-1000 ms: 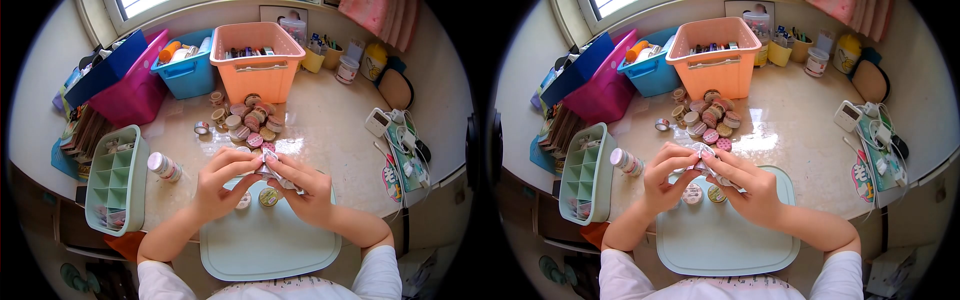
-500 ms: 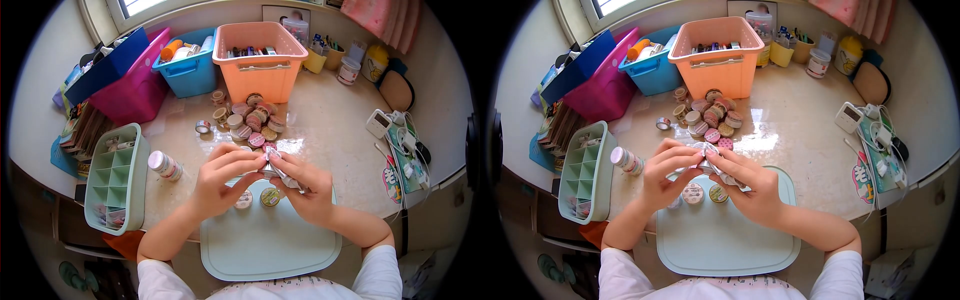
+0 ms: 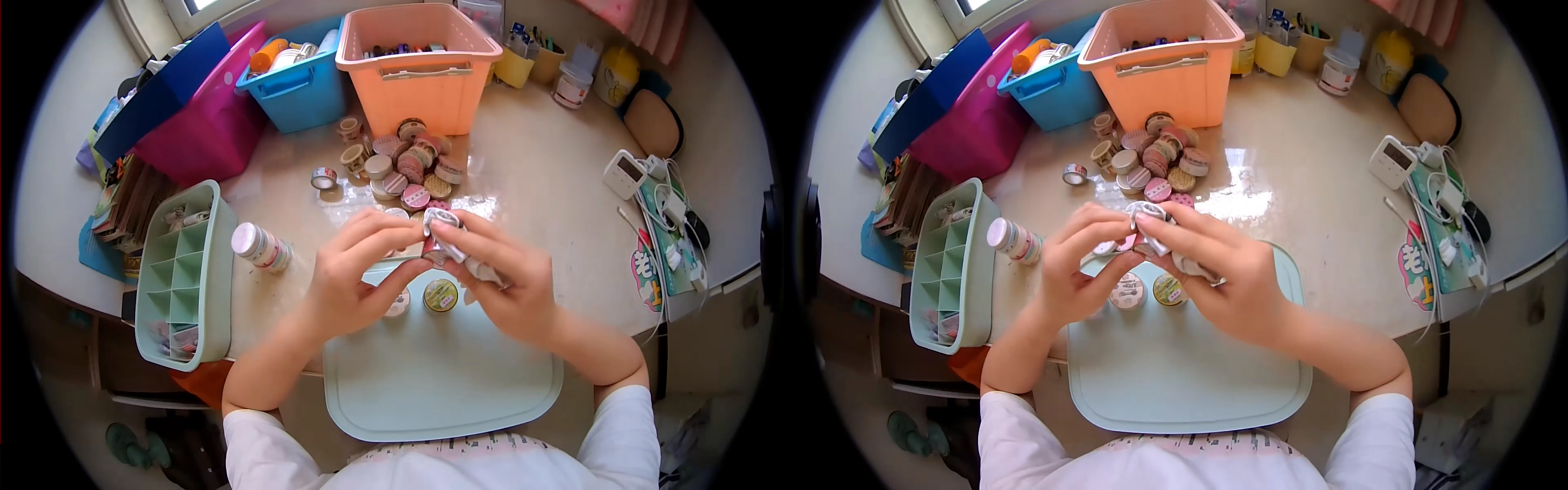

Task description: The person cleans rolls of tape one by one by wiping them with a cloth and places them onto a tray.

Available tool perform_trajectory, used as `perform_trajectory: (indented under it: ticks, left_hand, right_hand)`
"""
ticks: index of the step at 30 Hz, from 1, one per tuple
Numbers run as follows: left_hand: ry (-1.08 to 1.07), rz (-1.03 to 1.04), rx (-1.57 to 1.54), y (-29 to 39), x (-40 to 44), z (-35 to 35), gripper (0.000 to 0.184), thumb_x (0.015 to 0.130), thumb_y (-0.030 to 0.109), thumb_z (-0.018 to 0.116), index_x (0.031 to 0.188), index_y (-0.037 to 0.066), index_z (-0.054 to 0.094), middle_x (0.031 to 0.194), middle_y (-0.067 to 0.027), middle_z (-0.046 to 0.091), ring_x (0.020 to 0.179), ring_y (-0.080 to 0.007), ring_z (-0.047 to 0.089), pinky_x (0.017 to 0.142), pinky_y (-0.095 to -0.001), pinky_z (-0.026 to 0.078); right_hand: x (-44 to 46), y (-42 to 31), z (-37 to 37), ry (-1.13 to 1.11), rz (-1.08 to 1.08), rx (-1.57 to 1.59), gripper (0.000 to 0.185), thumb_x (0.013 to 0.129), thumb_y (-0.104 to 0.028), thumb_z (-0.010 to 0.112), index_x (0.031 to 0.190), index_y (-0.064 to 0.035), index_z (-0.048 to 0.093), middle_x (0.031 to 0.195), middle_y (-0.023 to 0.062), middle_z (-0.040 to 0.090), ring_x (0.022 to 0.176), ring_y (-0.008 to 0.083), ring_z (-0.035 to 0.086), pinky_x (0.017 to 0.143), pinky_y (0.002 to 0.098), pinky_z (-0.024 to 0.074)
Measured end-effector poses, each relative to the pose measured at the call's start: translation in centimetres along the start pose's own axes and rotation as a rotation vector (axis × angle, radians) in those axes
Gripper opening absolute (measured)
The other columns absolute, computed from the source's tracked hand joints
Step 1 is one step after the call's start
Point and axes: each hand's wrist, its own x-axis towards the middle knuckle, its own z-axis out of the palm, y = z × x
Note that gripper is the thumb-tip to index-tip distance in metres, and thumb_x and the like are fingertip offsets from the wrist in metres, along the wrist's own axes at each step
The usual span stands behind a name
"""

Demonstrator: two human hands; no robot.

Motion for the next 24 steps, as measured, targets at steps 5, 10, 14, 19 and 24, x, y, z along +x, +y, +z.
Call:
perform_trajectory:
  ticks: [5,10,14,19,24]
  left_hand:
    - [0.090,0.104,0.100,1.9,1.0,0.6,0.057,0.074,0.013,0.090,0.124,0.003,0.067,0.107,-0.0113,0.068,0.095,-0.0256,0.068,0.085,-0.0351,0.056]
    - [0.059,-0.056,0.066,1.9,0.5,0.2,0.044,0.068,0.006,0.088,0.108,0.004,0.070,0.106,-0.0103,0.068,0.095,-0.0247,0.068,0.082,-0.0338,0.056]
    - [-0.201,-0.112,-0.111,1.6,1.2,-0.4,0.039,0.069,0.012,0.087,0.104,0.007,0.070,0.099,-0.0059,0.070,0.094,-0.0246,0.066,0.086,-0.0367,0.050]
    - [-0.392,-0.233,-0.091,1.4,0.6,0.2,0.035,0.069,0.013,0.084,0.100,0.006,0.070,0.098,-0.0066,0.072,0.099,-0.0237,0.065,0.090,-0.0373,0.049]
    - [-0.410,-0.324,-0.178,1.6,0.4,0.5,0.057,0.069,0.016,0.086,0.121,0.007,0.063,0.106,-0.0073,0.070,0.100,-0.0244,0.065,0.092,-0.0394,0.049]
  right_hand:
    - [0.9,-1.6,-1.1,-0.020,0.545,0.524,0.035,0.092,-0.008,0.075,0.126,-0.0043,0.070,0.109,0.0050,0.073,0.083,0.0064,0.064,0.063,0.0235,0.0523]
    - [1.0,-0.8,-1.2,-0.041,0.444,0.395,0.023,0.089,-0.016,0.081,0.107,-0.0035,0.074,0.089,0.0012,0.070,0.069,0.0035,0.059,0.054,0.0210,0.0477]
    - [2.2,0.7,-3.5,-0.001,0.604,0.423,0.019,0.094,-0.022,0.076,0.099,-0.0033,0.073,0.081,-0.0012,0.069,0.065,0.0019,0.056,0.050,0.0199,0.0421]
    - [2.9,3.5,-4.8,0.022,0.509,0.174,0.025,0.095,-0.028,0.075,0.094,-0.0040,0.071,0.076,-0.0021,0.065,0.067,0.0035,0.056,0.056,0.0224,0.0428]
    - [2.7,4.5,-4.9,0.018,0.487,0.139,0.025,0.094,-0.028,0.074,0.093,-0.0034,0.071,0.075,-0.0003,0.065,0.069,0.0054,0.059,0.059,0.0250,0.0466]
